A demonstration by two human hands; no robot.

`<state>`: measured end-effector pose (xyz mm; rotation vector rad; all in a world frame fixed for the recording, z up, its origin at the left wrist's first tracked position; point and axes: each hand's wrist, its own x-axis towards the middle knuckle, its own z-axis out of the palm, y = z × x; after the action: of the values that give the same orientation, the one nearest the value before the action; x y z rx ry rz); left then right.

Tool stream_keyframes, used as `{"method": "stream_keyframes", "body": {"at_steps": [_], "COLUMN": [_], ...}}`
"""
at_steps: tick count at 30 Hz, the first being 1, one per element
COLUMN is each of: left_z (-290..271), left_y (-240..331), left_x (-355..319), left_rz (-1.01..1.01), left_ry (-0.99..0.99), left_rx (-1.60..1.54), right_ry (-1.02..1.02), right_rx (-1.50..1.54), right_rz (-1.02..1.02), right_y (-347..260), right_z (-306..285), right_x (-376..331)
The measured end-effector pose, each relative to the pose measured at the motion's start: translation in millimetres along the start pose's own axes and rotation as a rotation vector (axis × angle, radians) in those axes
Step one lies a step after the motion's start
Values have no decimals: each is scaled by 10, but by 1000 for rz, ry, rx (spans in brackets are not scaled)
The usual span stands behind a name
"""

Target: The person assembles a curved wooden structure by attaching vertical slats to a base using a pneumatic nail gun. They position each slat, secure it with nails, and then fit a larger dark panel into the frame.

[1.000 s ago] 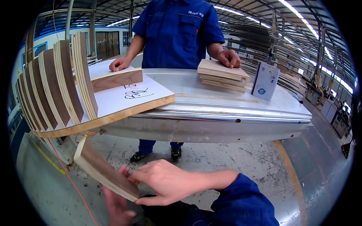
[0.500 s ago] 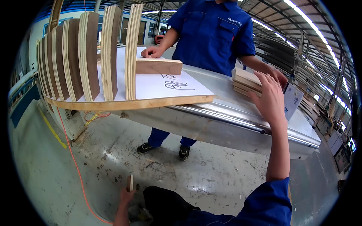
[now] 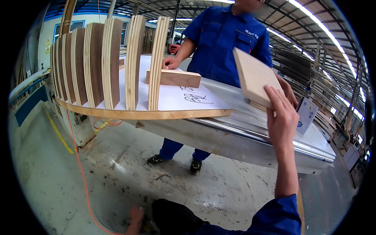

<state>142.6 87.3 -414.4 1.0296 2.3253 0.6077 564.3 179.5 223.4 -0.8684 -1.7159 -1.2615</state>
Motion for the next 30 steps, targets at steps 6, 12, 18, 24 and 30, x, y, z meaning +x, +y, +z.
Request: {"method": "stream_keyframes", "body": {"at_steps": [6, 12, 18, 24, 30], "left_z": [-2451, -3716, -3990, -3948, -4010], "left_y": [2578, 4172, 4564, 4631, 4698], "left_x": [-1393, -2452, -2614, -2467, -2386], "left_rz": [822, 1401, 1343, 1404, 1498], "left_ry": [-93, -268, -284, -164, 331], "left_rx": [-775, -1180, -1090, -1046, -792], "right_ry": [413, 466, 214, -113, -552], "right_rx": [191, 329, 420, 1161, 1959], "right_rz": [-102, -144, -132, 391, 669], "right_y": [-715, -929, -648, -69, 10], "right_z": [76, 200, 15, 91, 276], "right_x": [83, 69, 140, 286, 708]}}
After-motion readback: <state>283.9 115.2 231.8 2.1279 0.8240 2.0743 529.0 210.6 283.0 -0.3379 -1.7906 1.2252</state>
